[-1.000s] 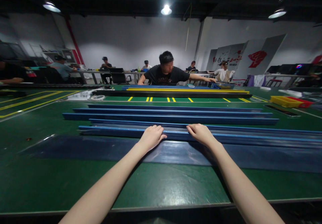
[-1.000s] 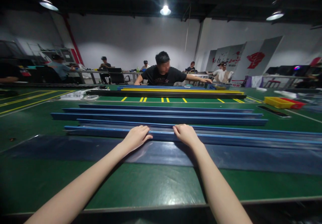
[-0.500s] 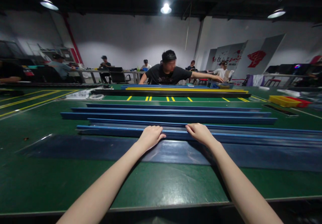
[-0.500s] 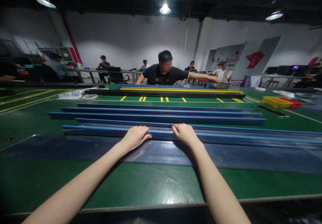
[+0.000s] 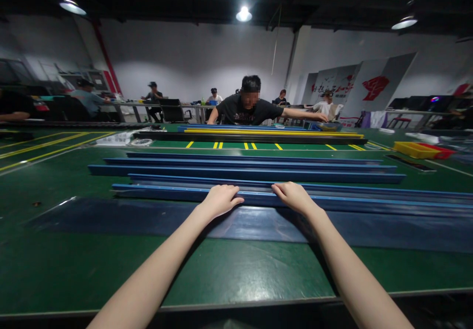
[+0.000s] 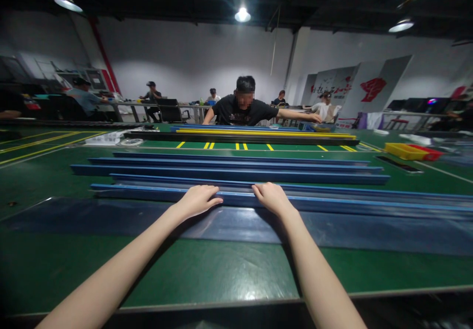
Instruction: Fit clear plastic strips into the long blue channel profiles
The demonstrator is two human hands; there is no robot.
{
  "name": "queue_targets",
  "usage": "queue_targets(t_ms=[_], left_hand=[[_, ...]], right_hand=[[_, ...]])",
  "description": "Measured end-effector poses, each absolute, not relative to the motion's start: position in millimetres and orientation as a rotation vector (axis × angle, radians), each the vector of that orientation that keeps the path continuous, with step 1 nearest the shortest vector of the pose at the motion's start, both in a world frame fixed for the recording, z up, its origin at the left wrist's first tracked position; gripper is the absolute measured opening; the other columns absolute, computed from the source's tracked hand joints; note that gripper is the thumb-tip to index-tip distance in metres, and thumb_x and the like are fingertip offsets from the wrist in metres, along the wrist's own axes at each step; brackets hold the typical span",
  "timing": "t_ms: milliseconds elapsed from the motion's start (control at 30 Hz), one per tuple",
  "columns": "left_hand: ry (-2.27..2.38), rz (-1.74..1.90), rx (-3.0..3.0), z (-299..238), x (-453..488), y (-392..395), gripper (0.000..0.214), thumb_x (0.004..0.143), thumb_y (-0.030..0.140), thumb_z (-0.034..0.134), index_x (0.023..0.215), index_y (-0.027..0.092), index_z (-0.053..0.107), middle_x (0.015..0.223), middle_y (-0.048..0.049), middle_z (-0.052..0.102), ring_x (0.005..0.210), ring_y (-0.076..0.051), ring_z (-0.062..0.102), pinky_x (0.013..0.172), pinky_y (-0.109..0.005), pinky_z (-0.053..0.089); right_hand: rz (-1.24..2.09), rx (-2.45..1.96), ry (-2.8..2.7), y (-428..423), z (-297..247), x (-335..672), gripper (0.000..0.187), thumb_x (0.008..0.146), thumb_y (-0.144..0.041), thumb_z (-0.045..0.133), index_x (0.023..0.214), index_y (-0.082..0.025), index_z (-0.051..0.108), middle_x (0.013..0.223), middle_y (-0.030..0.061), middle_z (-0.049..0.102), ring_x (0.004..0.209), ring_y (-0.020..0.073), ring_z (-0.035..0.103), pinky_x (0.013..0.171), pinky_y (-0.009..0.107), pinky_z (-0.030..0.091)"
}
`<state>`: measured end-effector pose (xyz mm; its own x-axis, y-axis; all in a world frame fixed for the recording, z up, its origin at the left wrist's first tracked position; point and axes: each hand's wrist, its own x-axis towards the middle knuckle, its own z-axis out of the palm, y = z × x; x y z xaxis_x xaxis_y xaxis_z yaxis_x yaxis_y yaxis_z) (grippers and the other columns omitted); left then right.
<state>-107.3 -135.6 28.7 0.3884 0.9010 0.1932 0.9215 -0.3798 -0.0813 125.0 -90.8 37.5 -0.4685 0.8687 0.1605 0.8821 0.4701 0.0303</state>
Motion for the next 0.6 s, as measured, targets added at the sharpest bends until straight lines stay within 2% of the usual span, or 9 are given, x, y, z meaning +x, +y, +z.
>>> queue_targets(t_ms=[200,367,467,600], left_hand=[[-1.670,-0.180,-2.487,28.8,-107.2,-133.9,0.028,0.087,0.042,0.038,0.089,0.020,0.057,0.095,-0.0055,0.065,0.089,-0.022,0.061,0.066,-0.027,0.044],[-1.686,-0.162,-2.464,28.2,-104.0,-135.3,0.028,0.087,0.041,0.039,0.091,0.020,0.056,0.095,-0.0065,0.065,0.089,-0.022,0.061,0.067,-0.028,0.045],[-1.667,-0.169,-2.439,27.0,-103.5,-135.9,0.028,0.088,0.041,0.038,0.091,0.019,0.055,0.093,-0.0064,0.065,0.087,-0.022,0.061,0.066,-0.029,0.044],[-1.607,-0.185,-2.435,24.7,-105.8,-135.2,0.028,0.089,0.041,0.037,0.091,0.019,0.054,0.091,-0.0061,0.064,0.085,-0.022,0.061,0.065,-0.028,0.043]], right_hand=[[-0.186,-1.549,-2.607,-92.8,38.6,121.3,0.044,0.093,-0.035,0.023,0.084,-0.020,0.063,0.087,0.0064,0.069,0.079,0.0178,0.062,0.061,0.023,0.032],[-0.178,-1.362,-2.689,-101.2,38.9,108.7,0.042,0.093,-0.037,0.023,0.085,-0.020,0.061,0.087,0.0058,0.067,0.080,0.0162,0.061,0.063,0.023,0.032],[-0.176,-1.273,-2.747,-106.1,39.8,103.1,0.035,0.090,-0.040,0.033,0.084,-0.019,0.060,0.088,0.0067,0.066,0.079,0.0163,0.060,0.062,0.023,0.032],[-0.106,-1.246,-2.764,-108.0,41.9,102.8,0.024,0.086,-0.035,0.043,0.081,-0.018,0.060,0.087,0.0064,0.065,0.078,0.0156,0.059,0.061,0.022,0.031]])
